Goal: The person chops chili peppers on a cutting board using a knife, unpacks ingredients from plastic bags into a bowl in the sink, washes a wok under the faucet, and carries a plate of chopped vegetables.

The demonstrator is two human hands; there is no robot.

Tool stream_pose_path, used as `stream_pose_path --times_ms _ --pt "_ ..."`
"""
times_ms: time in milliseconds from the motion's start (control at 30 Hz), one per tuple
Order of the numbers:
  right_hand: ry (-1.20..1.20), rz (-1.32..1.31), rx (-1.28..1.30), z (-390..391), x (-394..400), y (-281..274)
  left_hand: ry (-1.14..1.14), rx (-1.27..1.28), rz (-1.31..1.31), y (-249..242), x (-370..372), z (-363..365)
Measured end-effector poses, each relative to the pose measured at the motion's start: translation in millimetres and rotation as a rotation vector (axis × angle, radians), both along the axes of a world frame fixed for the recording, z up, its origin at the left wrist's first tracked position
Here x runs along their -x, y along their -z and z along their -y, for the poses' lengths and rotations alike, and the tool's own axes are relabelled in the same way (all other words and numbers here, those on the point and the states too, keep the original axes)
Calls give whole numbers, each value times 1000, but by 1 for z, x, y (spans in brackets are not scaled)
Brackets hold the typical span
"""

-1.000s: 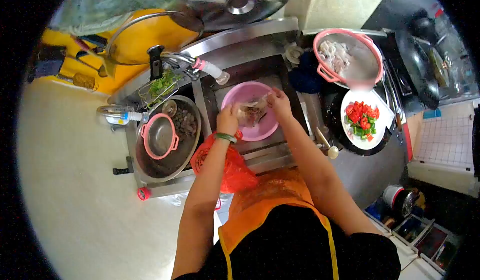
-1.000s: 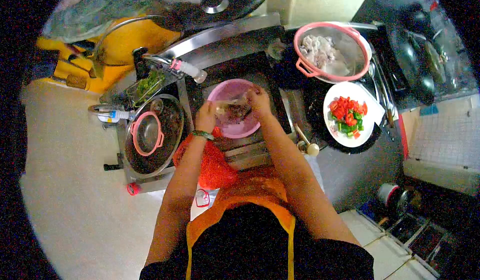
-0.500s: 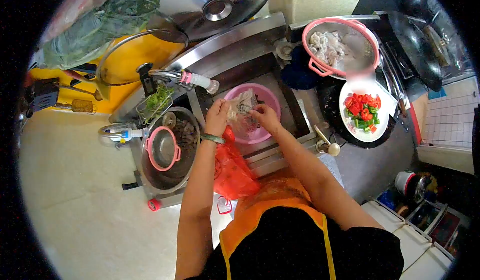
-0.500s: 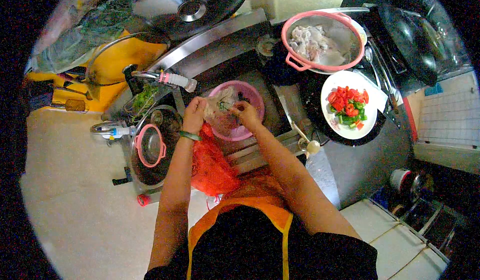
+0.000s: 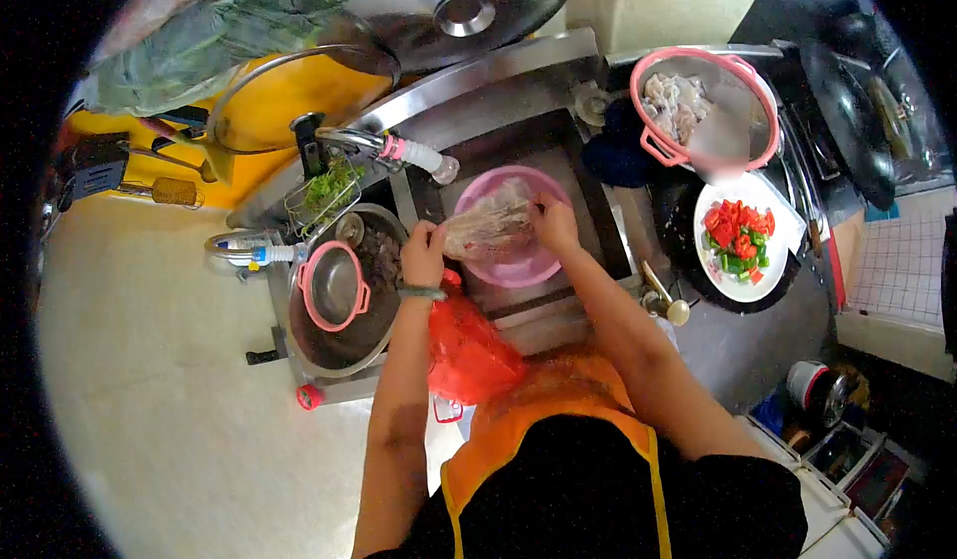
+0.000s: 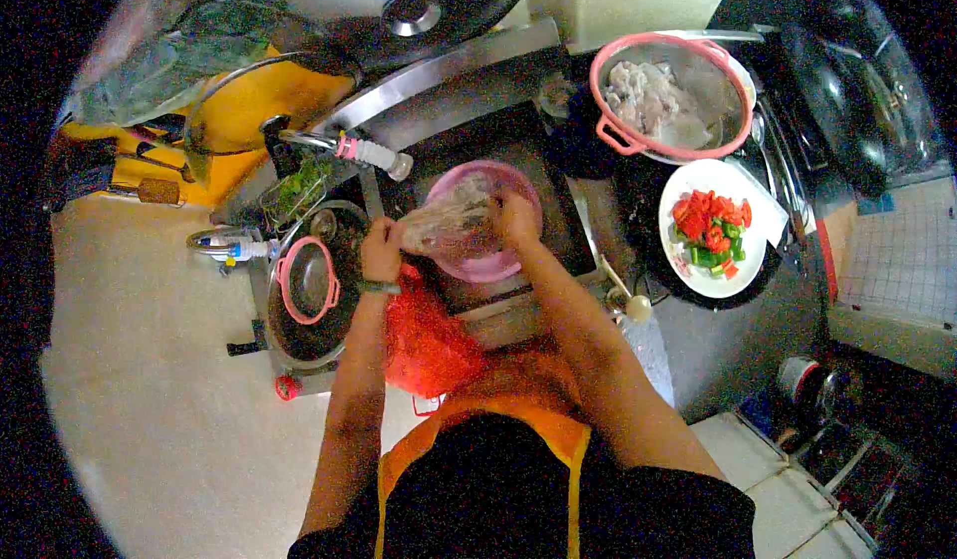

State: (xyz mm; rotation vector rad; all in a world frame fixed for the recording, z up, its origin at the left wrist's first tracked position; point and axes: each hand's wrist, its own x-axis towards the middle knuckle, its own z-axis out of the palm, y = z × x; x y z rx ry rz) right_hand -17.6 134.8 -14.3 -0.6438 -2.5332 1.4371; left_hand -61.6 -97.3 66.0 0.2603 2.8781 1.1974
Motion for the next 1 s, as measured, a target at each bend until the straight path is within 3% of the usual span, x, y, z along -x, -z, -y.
stream_pose_path --times_ms 67,133,167,233,300,333,433,467,600,700,733,833,967,1000 --pt "-119 77 -140 -6 13 -1 -92 148 68 -14 -5 -3" --pt "-162 79 -233 2 -5 0 -50 235 -52 10 -20 9" --pt "-141 -6 -285 -3 -2 -3 -34 258 -152 9 -9 2" --pt "-184 63 -315 -11 -4 -4 -20 181 -90 12 -5 11" --pt "-296 329 -279 -14 -8 -7 67 201 -58 27 -2 20" --pt "-152 199 -345 -8 -5 -9 42 190 4 13 -6 15" --pt "-118 -8 -345 -9 -5 -15 -32 105 7 8 -6 17" --pt "-276 231 -275 -11 -8 -23 16 119 19 14 -7 20" --pt "-140 -120 -177 -10 -8 -56 -50 -41 52 -8 -9 21" --pt "-193 -175 -79 -13 -3 -55 -29 8 7 25 -2 36" --pt "-105 32 22 -15 3 -43 -48 60 -65 29 -1 38" --pt "-113 -63 361 -8 6 -41 -262 -258 451 1 -4 27" --pt "-29 -82 890 2 -3 -54 -97 -478 419 7 -13 27" --pt "-74 -94 853 4 -5 -51 -86 -490 434 7 -13 27"
